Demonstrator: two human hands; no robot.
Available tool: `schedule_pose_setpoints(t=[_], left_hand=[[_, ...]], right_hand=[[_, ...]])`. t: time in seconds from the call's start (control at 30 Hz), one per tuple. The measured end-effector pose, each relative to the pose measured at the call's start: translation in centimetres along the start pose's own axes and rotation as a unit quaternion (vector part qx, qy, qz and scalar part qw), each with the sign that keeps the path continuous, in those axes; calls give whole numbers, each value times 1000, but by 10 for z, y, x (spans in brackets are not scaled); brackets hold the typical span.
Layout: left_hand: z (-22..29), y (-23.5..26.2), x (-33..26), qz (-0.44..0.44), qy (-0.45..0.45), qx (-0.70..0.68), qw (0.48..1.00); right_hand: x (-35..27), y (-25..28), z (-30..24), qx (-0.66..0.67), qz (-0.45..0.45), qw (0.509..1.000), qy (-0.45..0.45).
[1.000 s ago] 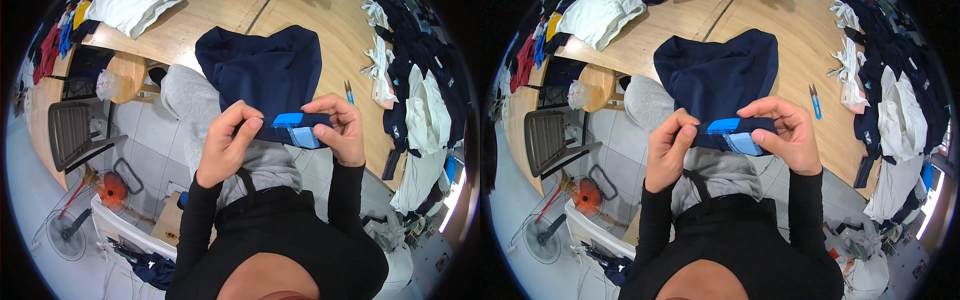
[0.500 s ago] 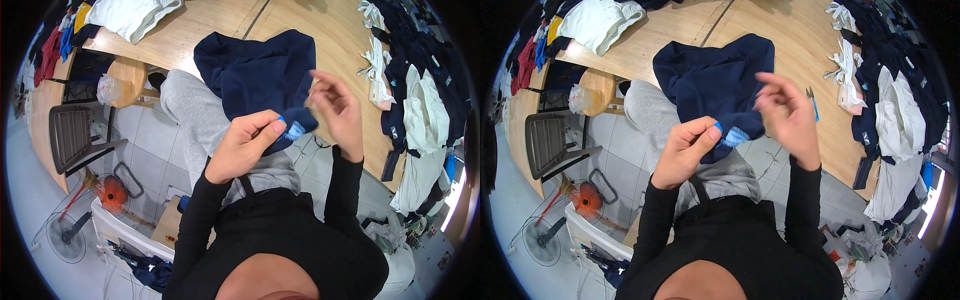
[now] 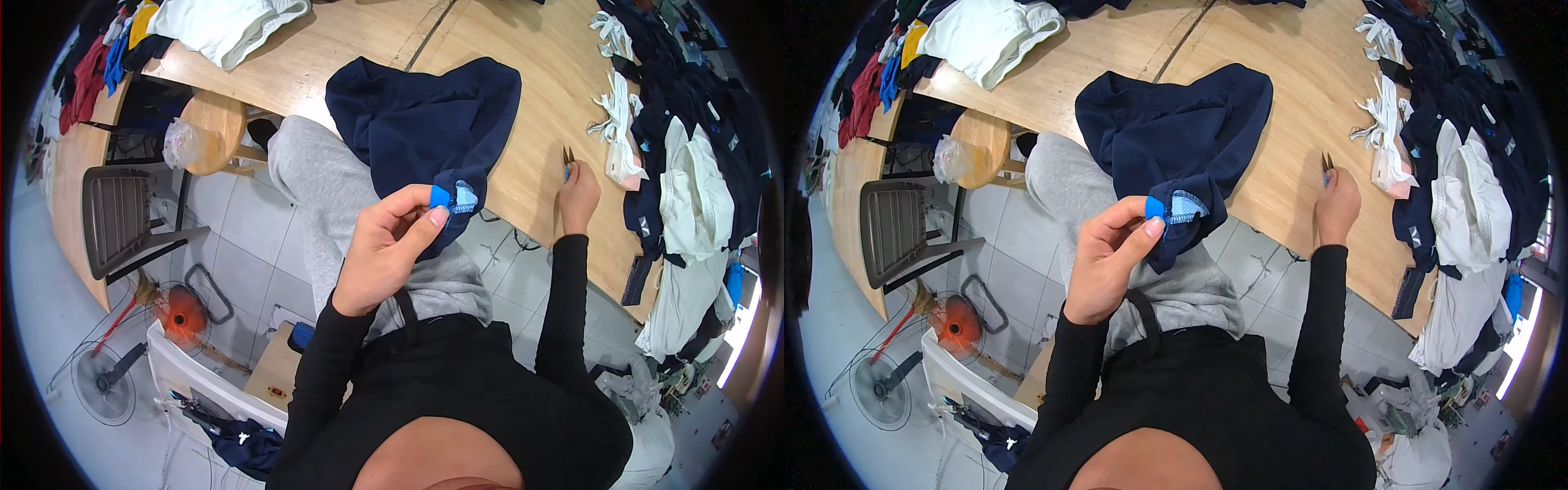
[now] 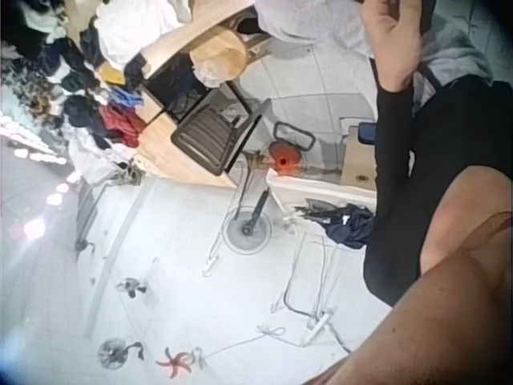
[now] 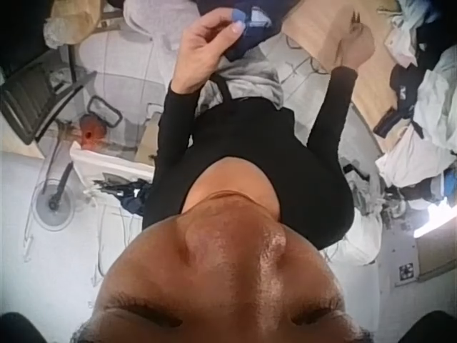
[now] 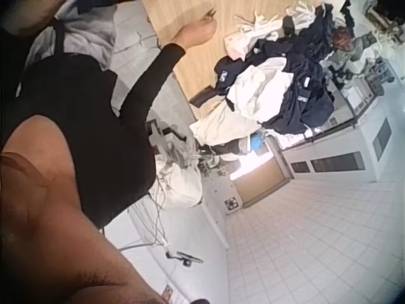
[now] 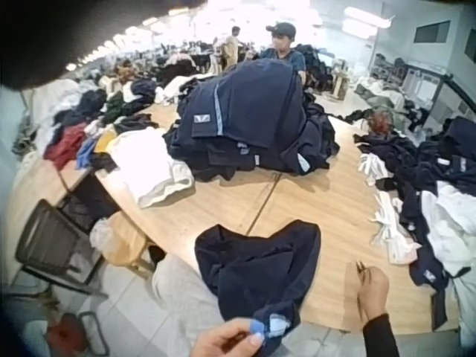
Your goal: Trimming loose threads from garments using small scissors at a garment factory workbench.
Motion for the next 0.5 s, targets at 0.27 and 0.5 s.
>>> schedule_pose_setpoints(t=[0.27,0.5], left_hand=[[11,-3,-3,1,-76,103,992],[23,-7,-10,47,-79,153,984]], right_hand=[[-19,89,-208,576,-236,781,-51],[-27,111,-253,541,-252,794,116]])
Point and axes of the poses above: each hand's wrist, its own x-axis towards the middle knuckle, its own y-axis out of the back of the hand, z = x × y, the point moved 9 cm from there along x, towards the middle knuckle, and after that the axes turned 5 degrees about y, right-handed, at the moved point
